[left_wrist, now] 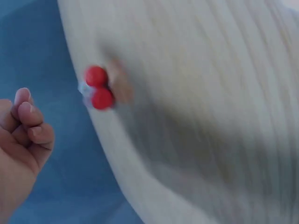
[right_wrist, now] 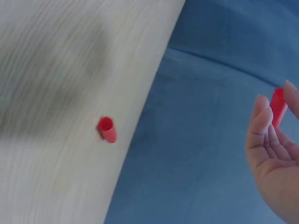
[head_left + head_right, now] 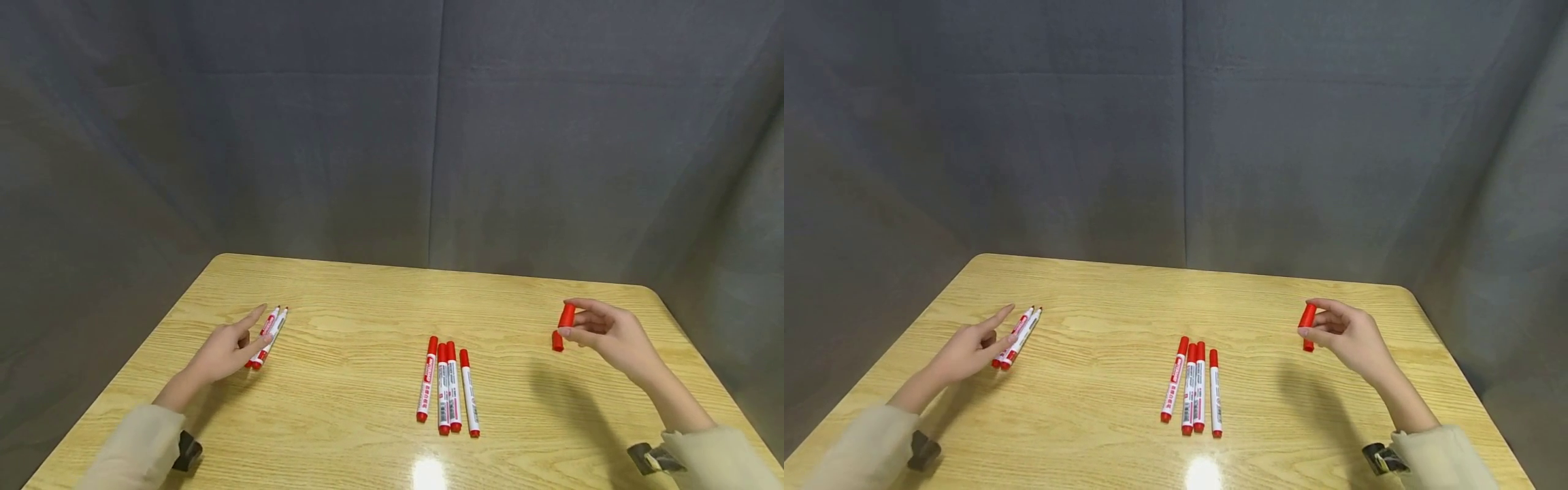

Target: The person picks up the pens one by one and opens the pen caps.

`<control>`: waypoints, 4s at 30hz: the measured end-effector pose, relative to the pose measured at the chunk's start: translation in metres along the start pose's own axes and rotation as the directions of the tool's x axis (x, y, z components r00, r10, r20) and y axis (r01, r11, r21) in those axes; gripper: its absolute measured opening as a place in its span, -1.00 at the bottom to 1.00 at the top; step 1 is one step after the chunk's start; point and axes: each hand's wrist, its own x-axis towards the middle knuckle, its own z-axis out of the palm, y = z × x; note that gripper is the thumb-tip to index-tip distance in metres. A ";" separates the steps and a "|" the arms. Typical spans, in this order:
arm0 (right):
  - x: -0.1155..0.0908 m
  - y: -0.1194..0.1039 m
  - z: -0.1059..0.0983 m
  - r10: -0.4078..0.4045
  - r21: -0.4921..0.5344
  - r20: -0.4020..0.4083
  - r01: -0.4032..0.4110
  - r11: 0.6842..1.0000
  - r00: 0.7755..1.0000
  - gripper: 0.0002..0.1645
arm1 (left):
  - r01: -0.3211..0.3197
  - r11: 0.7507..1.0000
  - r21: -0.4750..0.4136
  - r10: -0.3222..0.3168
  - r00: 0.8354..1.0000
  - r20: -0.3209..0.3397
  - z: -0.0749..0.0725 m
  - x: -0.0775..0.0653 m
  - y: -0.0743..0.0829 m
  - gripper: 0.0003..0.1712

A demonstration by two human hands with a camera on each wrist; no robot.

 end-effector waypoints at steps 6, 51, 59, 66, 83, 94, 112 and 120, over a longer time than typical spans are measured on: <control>0.007 0.020 0.001 0.013 -0.014 0.032 -0.012 1.000 0.999 -0.35 | -0.073 0.995 -0.063 0.071 0.997 -0.031 0.002 -0.001 0.025 -0.30; 0.025 0.110 0.015 0.212 -0.077 0.340 -0.197 0.977 0.916 -0.26 | -0.266 0.952 -0.150 0.264 0.964 -0.030 0.031 -0.004 0.076 -0.33; 0.023 0.101 0.006 0.177 -0.092 0.303 -0.156 0.983 0.936 -0.28 | -0.322 0.929 -0.181 0.319 0.947 -0.047 0.037 0.000 0.085 -0.31; 0.019 0.079 -0.006 0.129 -0.076 0.261 -0.113 0.991 0.957 -0.30 | -0.394 0.890 -0.229 0.388 0.919 -0.070 0.046 0.004 0.096 -0.25; 0.012 0.017 -0.015 -0.002 -0.022 0.197 0.006 1.000 0.980 -0.39 | -0.290 0.927 -0.238 0.321 0.941 0.105 0.063 0.017 0.127 -0.14; 0.004 -0.005 -0.011 -0.083 0.038 0.179 0.077 0.996 0.980 -0.46 | -0.287 0.914 -0.286 0.351 0.913 0.207 0.078 0.025 0.143 -0.04; -0.002 -0.042 -0.003 -0.200 0.180 0.208 0.164 0.970 0.957 -0.46 | -0.211 0.943 -0.257 0.303 0.863 0.404 0.111 0.043 0.162 0.28; -0.005 -0.059 0.004 -0.244 0.168 0.213 0.210 0.963 0.946 -0.48 | -0.173 0.970 -0.173 0.234 0.862 0.450 0.122 0.045 0.172 0.31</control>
